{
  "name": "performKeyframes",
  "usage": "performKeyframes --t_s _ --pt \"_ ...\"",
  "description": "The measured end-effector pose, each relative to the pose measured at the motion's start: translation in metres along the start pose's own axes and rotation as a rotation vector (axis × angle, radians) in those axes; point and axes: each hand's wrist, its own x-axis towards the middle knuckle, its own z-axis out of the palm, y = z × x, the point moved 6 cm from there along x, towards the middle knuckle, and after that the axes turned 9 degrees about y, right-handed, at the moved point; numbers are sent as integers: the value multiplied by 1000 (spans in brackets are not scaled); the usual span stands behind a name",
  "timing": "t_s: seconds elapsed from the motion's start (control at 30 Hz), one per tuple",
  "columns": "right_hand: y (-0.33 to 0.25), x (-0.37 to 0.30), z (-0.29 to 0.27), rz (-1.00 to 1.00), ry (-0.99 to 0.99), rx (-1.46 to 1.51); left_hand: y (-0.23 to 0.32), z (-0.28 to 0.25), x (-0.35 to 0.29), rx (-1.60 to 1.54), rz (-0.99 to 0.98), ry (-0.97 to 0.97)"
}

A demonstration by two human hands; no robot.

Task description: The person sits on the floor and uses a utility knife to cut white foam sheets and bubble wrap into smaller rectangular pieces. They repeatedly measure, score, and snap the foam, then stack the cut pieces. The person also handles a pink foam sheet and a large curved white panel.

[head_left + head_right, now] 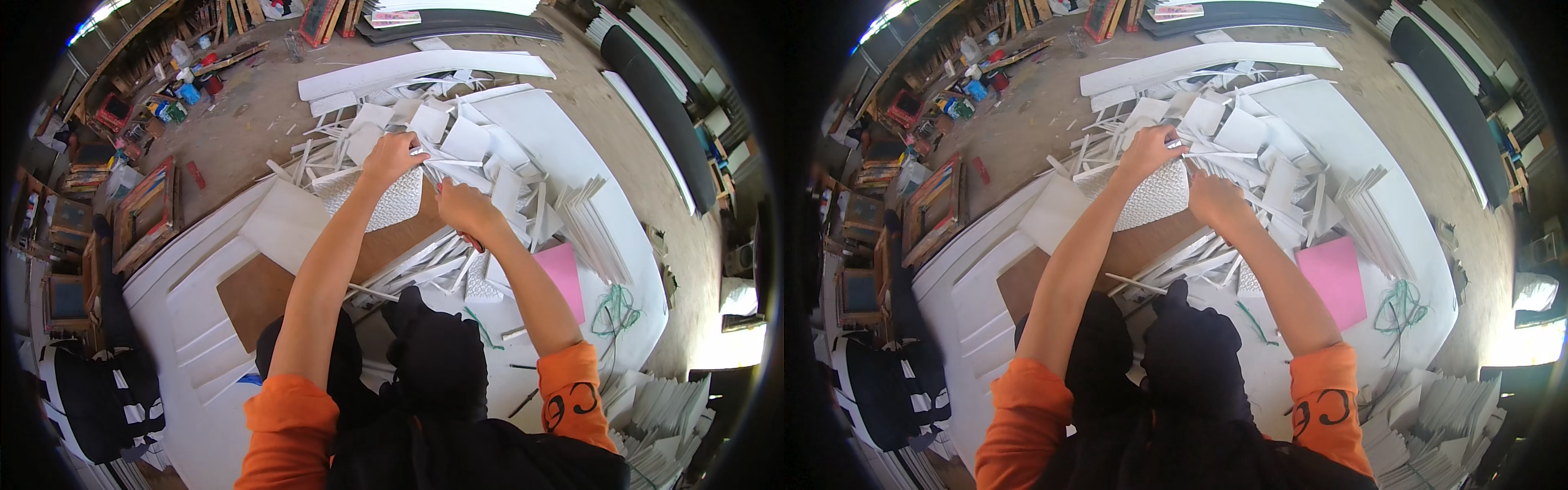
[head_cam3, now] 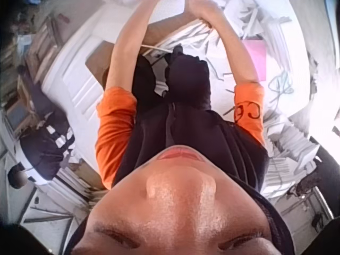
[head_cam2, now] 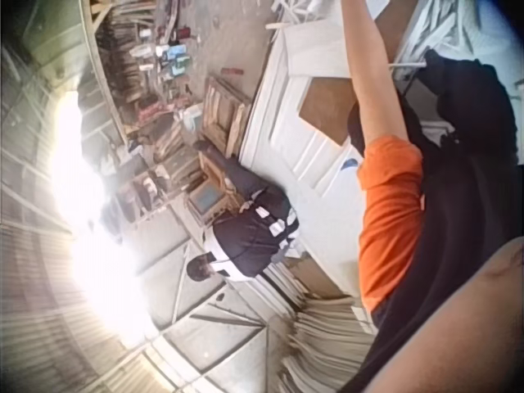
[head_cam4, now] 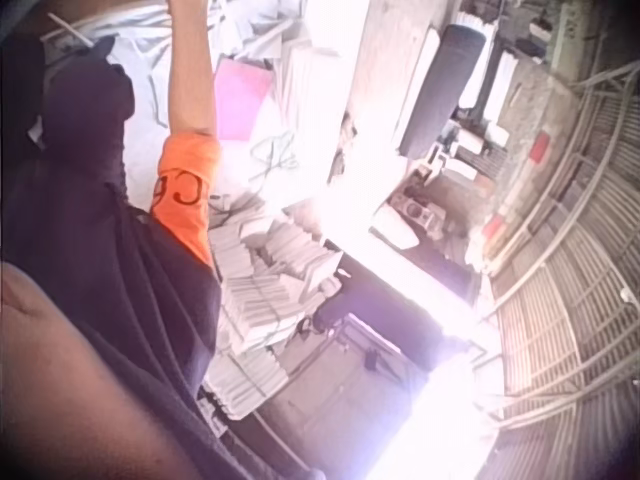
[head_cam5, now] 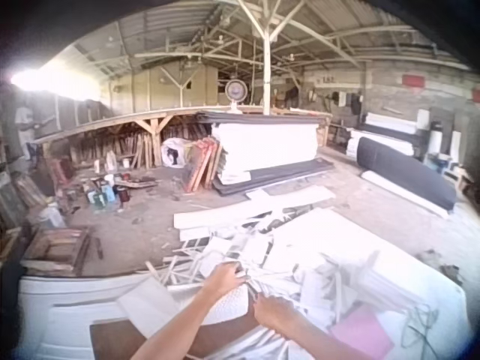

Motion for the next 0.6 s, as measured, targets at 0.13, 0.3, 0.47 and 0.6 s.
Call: performKeyframes --t_s 0.13,0.3,0.47,0.6 --pt "-2 9 -1 96 -176 60 5 -1 -1 -19 60 -9" --pt "0 30 35 90 -133 32 14 0 -10 -22 103 -5" --pt "8 49 62 182 -145 86 16 0 -7 -26 105 -24" --pt "4 46 55 173 -120 147 12 6 -9 16 105 -67"
